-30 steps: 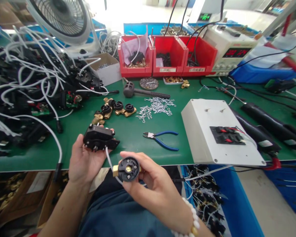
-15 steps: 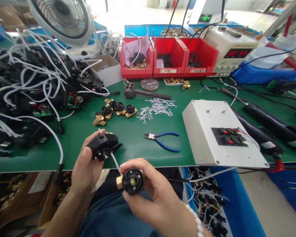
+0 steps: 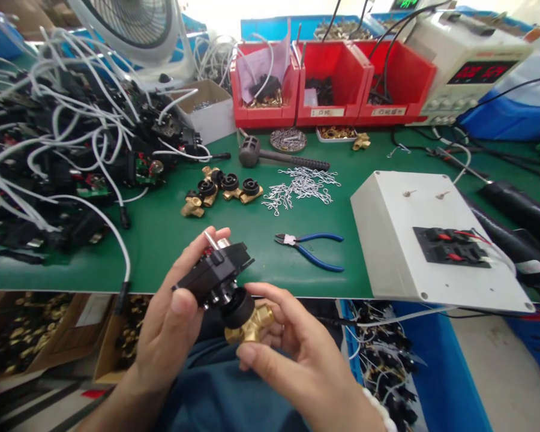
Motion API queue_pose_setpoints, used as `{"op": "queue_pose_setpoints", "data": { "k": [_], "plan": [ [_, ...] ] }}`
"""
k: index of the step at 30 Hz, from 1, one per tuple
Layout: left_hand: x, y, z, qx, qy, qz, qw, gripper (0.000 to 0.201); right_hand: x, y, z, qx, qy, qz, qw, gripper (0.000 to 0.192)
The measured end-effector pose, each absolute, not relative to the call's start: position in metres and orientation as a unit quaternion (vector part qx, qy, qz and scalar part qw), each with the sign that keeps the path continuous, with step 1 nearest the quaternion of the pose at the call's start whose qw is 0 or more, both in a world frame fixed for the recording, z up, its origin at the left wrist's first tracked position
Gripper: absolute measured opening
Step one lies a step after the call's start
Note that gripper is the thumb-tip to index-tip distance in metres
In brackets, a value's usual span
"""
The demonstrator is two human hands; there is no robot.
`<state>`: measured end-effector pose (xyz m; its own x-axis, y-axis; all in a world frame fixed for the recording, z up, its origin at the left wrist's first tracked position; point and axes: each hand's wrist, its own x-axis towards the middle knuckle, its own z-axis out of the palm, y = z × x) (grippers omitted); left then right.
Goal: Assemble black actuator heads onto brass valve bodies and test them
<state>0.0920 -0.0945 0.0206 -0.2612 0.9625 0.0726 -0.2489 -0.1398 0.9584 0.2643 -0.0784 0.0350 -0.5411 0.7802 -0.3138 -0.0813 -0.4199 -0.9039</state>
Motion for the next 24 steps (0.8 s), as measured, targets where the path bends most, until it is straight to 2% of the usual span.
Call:
{"op": "queue_pose_setpoints", "data": {
  "k": [3, 7, 10, 13, 16, 19, 22, 24],
  "plan": [
    [0.092, -0.098, 0.021, 0.477, 0.468, 0.610, 0.427, 0.048, 0.264, -0.076, 0.034, -0.385, -0.454, 0.747, 0.295, 0.041],
    [0.090, -0.101, 0.025, 0.514, 0.486, 0.581, 0.403, 0.048, 0.262, -0.076, 0.035, -0.343, -0.387, 0.813, 0.269, 0.042],
    [0.091, -0.101, 0.027, 0.520, 0.493, 0.583, 0.382, 0.047, 0.257, -0.080, 0.035, -0.362, -0.392, 0.792, 0.295, 0.044],
    [0.092, -0.099, 0.026, 0.516, 0.497, 0.590, 0.372, 0.044, 0.251, -0.084, 0.033, -0.386, -0.426, 0.745, 0.338, 0.054],
    [0.089, -0.099, 0.024, 0.529, 0.495, 0.568, 0.390, 0.046, 0.250, -0.083, 0.028, -0.385, -0.419, 0.749, 0.340, 0.064],
    [0.086, -0.098, 0.023, 0.560, 0.495, 0.536, 0.393, 0.060, 0.254, -0.079, 0.025, -0.393, -0.391, 0.765, 0.328, 0.062],
    [0.086, -0.096, 0.021, 0.628, 0.507, 0.496, 0.321, 0.090, 0.257, -0.076, 0.025, -0.423, -0.382, 0.748, 0.342, 0.055],
    [0.088, -0.093, 0.020, 0.660, 0.528, 0.465, 0.264, 0.101, 0.256, -0.077, 0.025, -0.439, -0.381, 0.736, 0.347, 0.054]
  ]
}}
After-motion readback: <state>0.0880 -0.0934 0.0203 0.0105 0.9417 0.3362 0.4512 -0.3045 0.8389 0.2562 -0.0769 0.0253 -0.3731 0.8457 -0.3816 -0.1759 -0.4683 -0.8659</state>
